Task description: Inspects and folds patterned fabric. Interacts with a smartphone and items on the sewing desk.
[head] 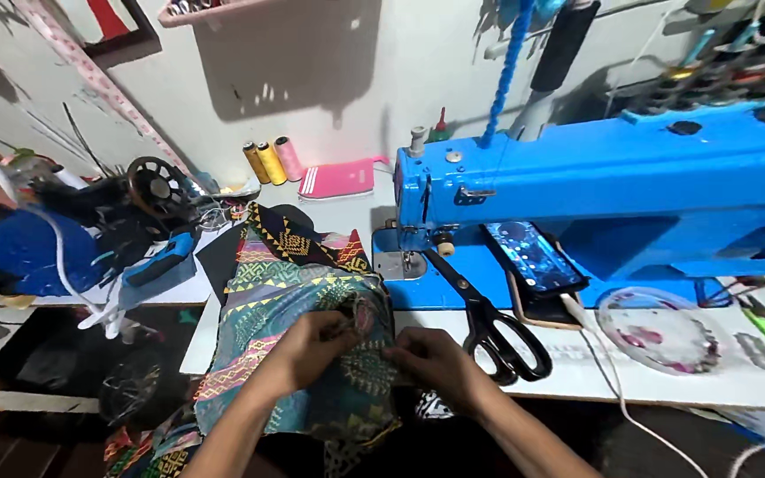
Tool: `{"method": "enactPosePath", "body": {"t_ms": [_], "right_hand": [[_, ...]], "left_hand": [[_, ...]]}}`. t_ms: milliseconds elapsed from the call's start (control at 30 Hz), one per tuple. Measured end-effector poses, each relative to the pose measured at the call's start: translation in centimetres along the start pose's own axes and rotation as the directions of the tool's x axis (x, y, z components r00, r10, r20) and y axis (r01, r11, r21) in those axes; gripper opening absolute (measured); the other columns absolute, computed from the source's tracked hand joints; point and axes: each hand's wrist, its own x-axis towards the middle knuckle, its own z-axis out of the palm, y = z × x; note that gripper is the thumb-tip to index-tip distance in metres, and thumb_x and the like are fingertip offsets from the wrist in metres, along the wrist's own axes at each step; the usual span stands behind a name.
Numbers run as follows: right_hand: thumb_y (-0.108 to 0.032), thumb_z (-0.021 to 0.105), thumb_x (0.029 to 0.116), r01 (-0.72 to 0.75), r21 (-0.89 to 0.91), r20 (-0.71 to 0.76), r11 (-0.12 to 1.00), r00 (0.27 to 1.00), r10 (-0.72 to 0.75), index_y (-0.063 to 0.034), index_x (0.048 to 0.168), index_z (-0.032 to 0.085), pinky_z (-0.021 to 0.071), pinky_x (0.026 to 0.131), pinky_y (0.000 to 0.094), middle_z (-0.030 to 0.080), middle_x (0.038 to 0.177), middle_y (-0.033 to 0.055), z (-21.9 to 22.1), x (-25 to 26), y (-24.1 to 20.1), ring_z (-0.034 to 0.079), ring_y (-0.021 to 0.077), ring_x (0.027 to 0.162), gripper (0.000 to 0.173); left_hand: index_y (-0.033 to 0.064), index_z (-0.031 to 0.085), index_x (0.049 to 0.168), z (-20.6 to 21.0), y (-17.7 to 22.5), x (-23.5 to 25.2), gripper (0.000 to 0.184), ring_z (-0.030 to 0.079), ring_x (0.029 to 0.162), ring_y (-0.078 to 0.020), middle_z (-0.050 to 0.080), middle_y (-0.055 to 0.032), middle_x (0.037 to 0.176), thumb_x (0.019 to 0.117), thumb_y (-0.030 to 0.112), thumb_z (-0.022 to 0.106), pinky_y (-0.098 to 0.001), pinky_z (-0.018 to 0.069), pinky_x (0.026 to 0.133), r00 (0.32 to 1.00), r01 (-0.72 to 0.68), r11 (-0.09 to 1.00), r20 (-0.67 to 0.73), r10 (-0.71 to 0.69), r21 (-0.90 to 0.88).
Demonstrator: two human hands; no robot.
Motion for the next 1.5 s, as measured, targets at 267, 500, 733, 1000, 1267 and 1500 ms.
{"method": "enactPosePath", "body": {"t_ms": [267,500,733,1000,1267,1500], "right_hand": [[-0.024,0.068,0.097,0.16,0.084,-0.033,0.984,0.987,-0.158,-0.0114,0.083,0.062,0.0437,0.051,0.0128,0.055,0.063,-0.0111,0.4,-0.6,2.1,0.051,-0.0049,0.053,0.019],[-0.022,0.064,0.0991,0.142,0.093,-0.027,0.985,0.99,-0.14,-0.0059,0.089,0.063,0.0462,0.055,0.0171,0.057,0.068,-0.0062,0.5,0.2,1.9,0.053,-0.0011,0.057,0.019],[-0.023,0.062,0.1009,0.072,0.126,-0.056,0.989,0.996,-0.065,0.0017,0.094,0.064,0.0467,0.058,0.0224,0.058,0.072,0.0005,0.4,-1.1,2.8,0.054,0.0037,0.06,0.026],[-0.018,0.058,0.1017,0.104,-0.483,-0.281,0.869,0.922,-0.266,0.0036,0.1,0.071,0.0566,0.07,0.0414,0.07,0.083,0.014,-6.5,-3.7,0.9,0.068,0.0226,0.073,0.026],[-0.005,0.051,0.101,-0.314,-0.813,-0.481,0.49,0.838,-0.26,-0.0068,0.126,0.072,0.0461,0.103,0.061,0.064,0.127,0.0287,-19.9,1.8,0.4,0.056,0.049,0.125,0.033],[-0.01,0.046,0.1049,-0.333,-0.835,-0.417,0.438,0.902,-0.108,-0.0027,0.129,0.067,0.0451,0.101,0.0654,0.066,0.126,0.028,-20.6,4.2,-0.4,0.06,0.0484,0.121,0.033]], "left_hand": [[0.0102,0.068,0.097,-0.8,-0.9,-0.8,0.007,0.062,0.07,0.0039,0.065,0.0127,0.078,0.0965,0.008,0.061,-0.016,0.0522,0.066,0.994,-0.103,0.928,-0.012,0.106,-0.359],[0.0036,0.07,0.096,2.1,-0.2,-1.4,0.018,0.058,0.069,0.0082,0.067,0.0053,0.078,0.0944,0.022,0.069,-0.0103,0.0502,0.065,0.871,-0.365,0.927,-0.319,0.373,0.088],[0.0002,0.07,0.089,4.5,-0.4,-0.4,0.017,0.059,0.067,0.0087,0.068,0.0024,0.075,0.0925,0.017,0.068,-0.012,0.0506,0.064,0.873,-0.299,0.946,-0.364,0.324,0.126],[-0.0033,0.071,0.091,6.7,-1.6,0.7,0.022,0.058,0.059,-0.0058,0.066,-0.0082,0.071,0.0945,0.017,0.064,-0.0226,0.0495,0.059,0.88,-0.289,0.928,-0.318,0.354,0.234],[-0.0058,0.069,0.091,7.6,-2.0,0.9,0.022,0.057,0.061,-0.0045,0.065,-0.0096,0.072,0.0953,0.015,0.064,-0.0198,0.0487,0.06,0.873,-0.323,0.928,-0.32,0.368,0.186],[-0.0043,0.07,0.091,7.7,-2.0,1.0,0.02,0.057,0.062,-0.0013,0.066,-0.008,0.072,0.0943,0.015,0.065,-0.0174,0.0484,0.06,0.88,-0.294,0.941,-0.337,0.334,0.166]]}}
